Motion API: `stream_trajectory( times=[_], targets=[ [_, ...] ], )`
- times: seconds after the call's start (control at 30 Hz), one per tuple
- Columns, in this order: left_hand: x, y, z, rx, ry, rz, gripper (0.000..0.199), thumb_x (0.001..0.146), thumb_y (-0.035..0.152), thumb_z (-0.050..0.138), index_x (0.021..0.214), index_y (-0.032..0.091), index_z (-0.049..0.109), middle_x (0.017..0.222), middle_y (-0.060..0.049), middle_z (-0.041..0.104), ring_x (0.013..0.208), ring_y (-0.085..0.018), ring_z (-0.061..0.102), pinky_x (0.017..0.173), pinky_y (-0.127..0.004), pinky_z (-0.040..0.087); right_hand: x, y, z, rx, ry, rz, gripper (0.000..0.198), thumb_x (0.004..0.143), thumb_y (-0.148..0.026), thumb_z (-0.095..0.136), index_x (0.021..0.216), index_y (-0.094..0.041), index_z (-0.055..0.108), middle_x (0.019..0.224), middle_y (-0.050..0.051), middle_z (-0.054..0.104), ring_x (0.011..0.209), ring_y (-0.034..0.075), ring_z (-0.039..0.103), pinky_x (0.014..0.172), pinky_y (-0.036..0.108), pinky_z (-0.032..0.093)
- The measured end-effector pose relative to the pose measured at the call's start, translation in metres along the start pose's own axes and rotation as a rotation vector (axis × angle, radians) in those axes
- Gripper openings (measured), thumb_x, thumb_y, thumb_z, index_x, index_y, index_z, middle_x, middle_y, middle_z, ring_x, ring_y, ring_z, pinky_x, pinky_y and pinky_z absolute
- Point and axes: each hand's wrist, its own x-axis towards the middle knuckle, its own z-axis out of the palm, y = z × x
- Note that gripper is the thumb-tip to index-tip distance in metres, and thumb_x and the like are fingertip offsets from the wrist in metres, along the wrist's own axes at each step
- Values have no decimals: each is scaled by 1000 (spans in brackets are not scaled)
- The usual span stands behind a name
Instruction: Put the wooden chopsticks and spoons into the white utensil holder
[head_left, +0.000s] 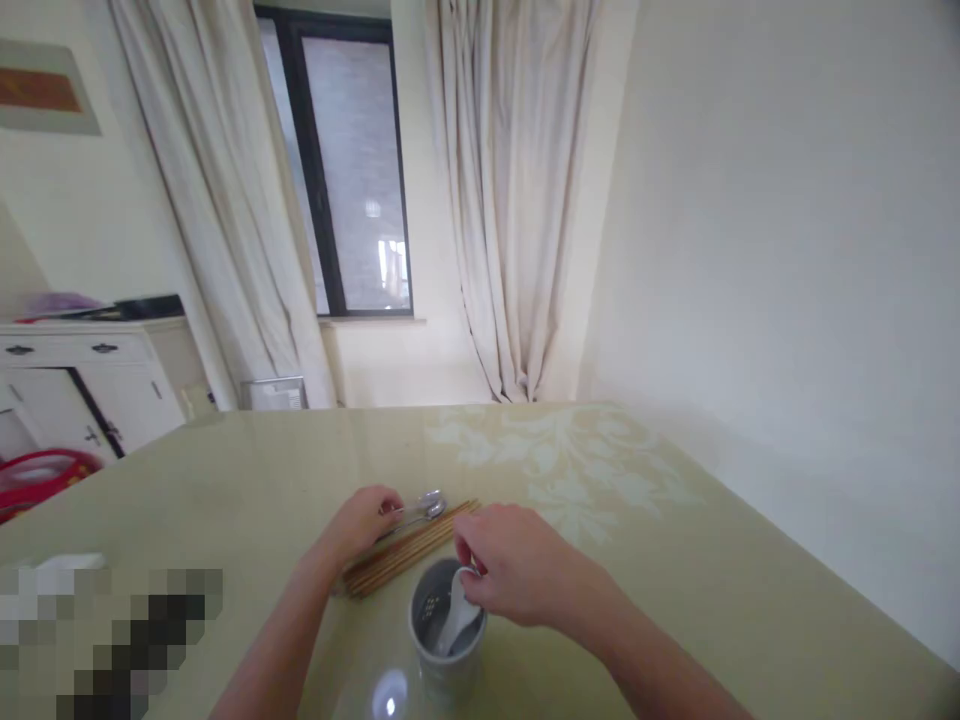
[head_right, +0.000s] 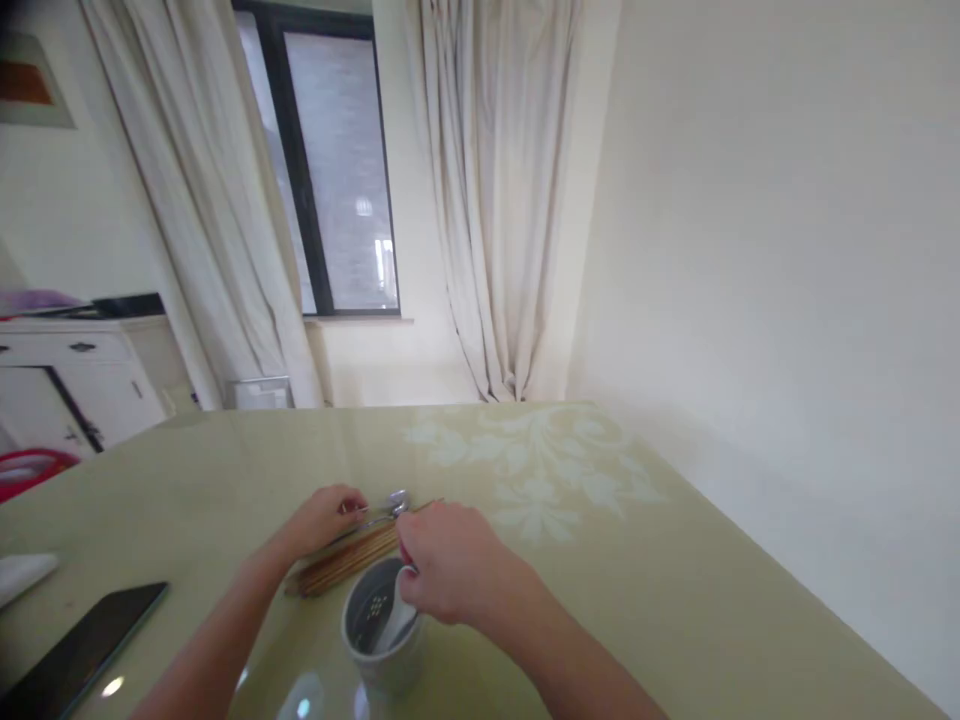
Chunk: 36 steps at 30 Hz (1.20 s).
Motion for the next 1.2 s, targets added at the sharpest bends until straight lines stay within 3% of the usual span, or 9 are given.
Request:
stream_trajectory(
  times=[0.23, 0.37, 0.5, 0.57, 0.63, 0.73, 0.83, 1.07, 1.2],
  targets=[
    [-3, -1, 7, -30, 15, 10, 20, 80, 19, 66, 95, 19, 80, 96, -8, 79, 91, -22, 71, 83, -30, 50, -1, -4, -5, 11, 22, 3, 13, 78, -20, 63, 83, -20, 75, 80, 5, 77, 70, 20, 67, 58, 28, 28],
    [-5, 10, -13, -80, 65, 31, 23, 85, 23, 63, 101, 19, 79, 104, -9, 80, 97, -23, 72, 91, -32, 54, -3, 5, -15, 159, 77, -7, 9, 75, -15, 67, 76, -20, 73, 72, 1, 74, 65, 16, 63, 58, 25, 33],
    [-25, 62, -59, -365, 244, 194, 38, 99, 45, 52, 115, 20, 75, 119, -10, 78, 108, -24, 71, 97, -37, 56, -4, 26, -30, 417, 284, -1, 7, 81, -13, 67, 77, -19, 71, 69, -2, 70, 63, 12, 61, 60, 22, 41],
    [-41, 99, -77, -482, 259, 314, 42, 103, 51, 49, 118, 22, 75, 121, -8, 78, 112, -23, 70, 100, -36, 55, 0, 35, -32, 511, 428, 59, 7, 83, -16, 67, 78, -18, 70, 69, -1, 70, 63, 13, 62, 60, 22, 43],
    [-56, 130, -84, -473, 188, 405, 38, 103, 50, 53, 120, 24, 75, 121, -7, 78, 112, -22, 70, 101, -35, 53, 7, 40, -29, 567, 525, 129, 6, 83, -17, 67, 78, -18, 70, 67, -1, 71, 62, 13, 62, 60, 23, 45],
    [-64, 152, -78, -333, 209, 481, 29, 98, 40, 64, 121, 25, 74, 119, -6, 77, 108, -23, 70, 99, -35, 53, 15, 42, -21, 620, 576, 198, 6, 82, -18, 67, 78, -18, 70, 64, 0, 70, 58, 14, 63, 58, 24, 47],
    [-60, 148, -70, -262, 243, 488, 24, 99, 33, 64, 120, 24, 73, 118, -6, 76, 109, -23, 69, 99, -34, 51, 20, 42, -12, 703, 579, 190, 7, 84, -21, 65, 80, -18, 70, 64, 1, 71, 57, 15, 66, 57, 25, 49],
    [-52, 134, -68, -215, 163, 545, 25, 97, 28, 64, 121, 26, 73, 118, -5, 75, 109, -22, 69, 95, -32, 51, 29, 45, 7, 785, 568, 201, 6, 82, -17, 64, 80, -18, 69, 61, -1, 69, 55, 15, 67, 55, 23, 50],
    [-43, 119, -65, -222, 205, 473, 27, 97, 28, 62, 121, 24, 73, 120, -8, 75, 111, -24, 68, 99, -34, 50, 29, 39, -3, 687, 613, 162, 8, 88, -22, 66, 88, -19, 73, 74, 2, 75, 64, 16, 69, 59, 25, 53]
  ],
)
